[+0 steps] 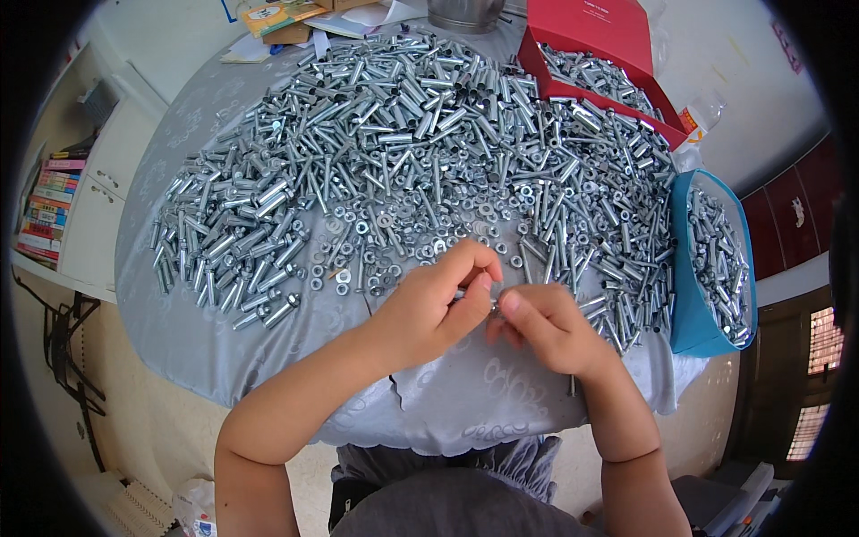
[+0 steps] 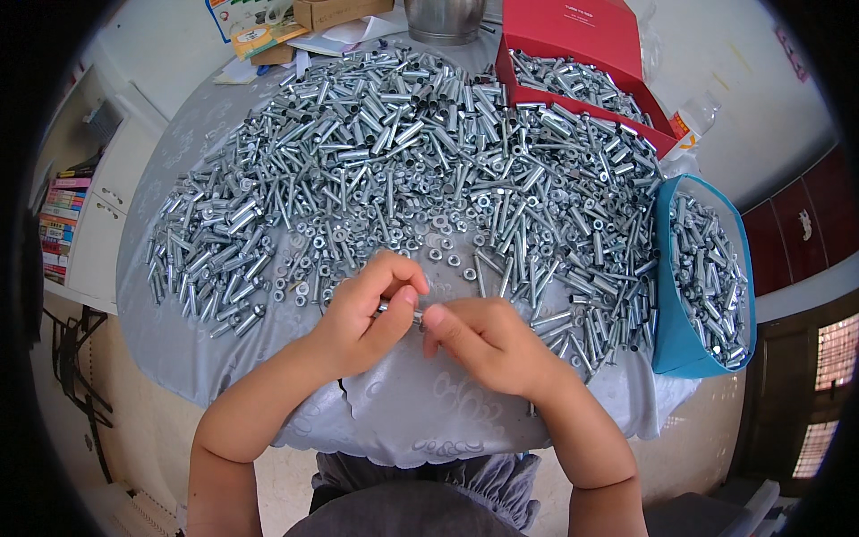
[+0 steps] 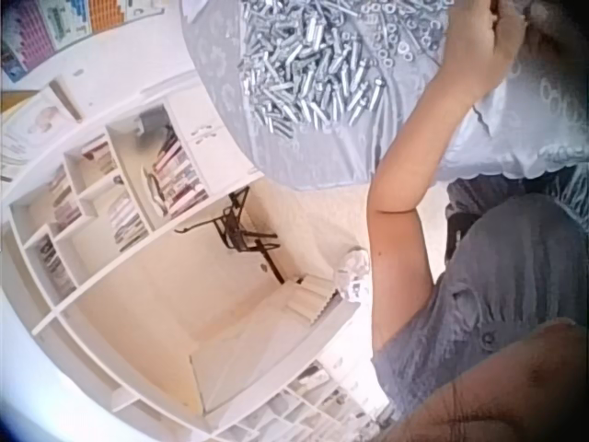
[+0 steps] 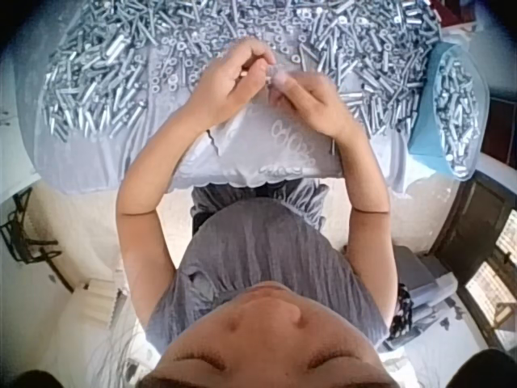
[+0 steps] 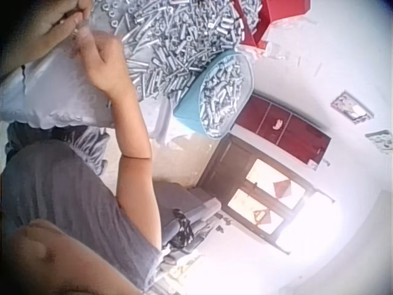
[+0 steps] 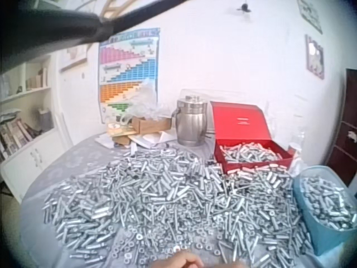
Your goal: The person repeatedly picks up bolts and washers from a large pile on a table and threads the washers onto the bolts by hand. The person handles the hardware one at a time, screwing the washers onto the bolts and placing the assembled units back onto the table.
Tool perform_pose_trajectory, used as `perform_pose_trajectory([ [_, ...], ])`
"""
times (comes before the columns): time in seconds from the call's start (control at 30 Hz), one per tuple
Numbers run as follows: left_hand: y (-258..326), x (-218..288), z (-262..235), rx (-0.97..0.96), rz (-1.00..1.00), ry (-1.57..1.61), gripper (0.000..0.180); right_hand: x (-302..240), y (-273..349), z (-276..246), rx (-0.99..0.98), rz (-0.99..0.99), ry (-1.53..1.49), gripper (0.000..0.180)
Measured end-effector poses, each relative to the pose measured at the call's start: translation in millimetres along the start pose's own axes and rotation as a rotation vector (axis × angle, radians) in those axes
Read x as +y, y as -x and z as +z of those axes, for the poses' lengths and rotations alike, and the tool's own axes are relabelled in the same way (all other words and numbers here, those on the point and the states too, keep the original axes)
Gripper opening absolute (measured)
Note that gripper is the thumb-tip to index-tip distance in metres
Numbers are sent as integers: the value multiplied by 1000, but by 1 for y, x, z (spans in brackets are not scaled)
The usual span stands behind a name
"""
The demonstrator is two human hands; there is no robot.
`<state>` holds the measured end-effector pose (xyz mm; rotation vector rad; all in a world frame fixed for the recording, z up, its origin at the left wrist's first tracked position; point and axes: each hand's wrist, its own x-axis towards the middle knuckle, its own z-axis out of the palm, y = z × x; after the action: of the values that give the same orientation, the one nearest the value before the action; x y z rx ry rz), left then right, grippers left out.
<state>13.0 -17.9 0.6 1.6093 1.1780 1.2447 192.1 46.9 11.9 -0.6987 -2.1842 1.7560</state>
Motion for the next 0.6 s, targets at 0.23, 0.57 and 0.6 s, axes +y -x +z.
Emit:
perform_pose_trajectory([
  [0.23, 0, -3, 1, -3, -14, 26, 11, -3, -2, 5, 122, -64, 23, 26],
  [0.57, 0, -1, 2, 18, 9, -4, 11, -3, -2, 6, 30, 42, -113, 27],
  [0.6, 1, -2, 2, 15, 5, 4, 11, -5, -1, 6, 19, 90, -161, 28],
])
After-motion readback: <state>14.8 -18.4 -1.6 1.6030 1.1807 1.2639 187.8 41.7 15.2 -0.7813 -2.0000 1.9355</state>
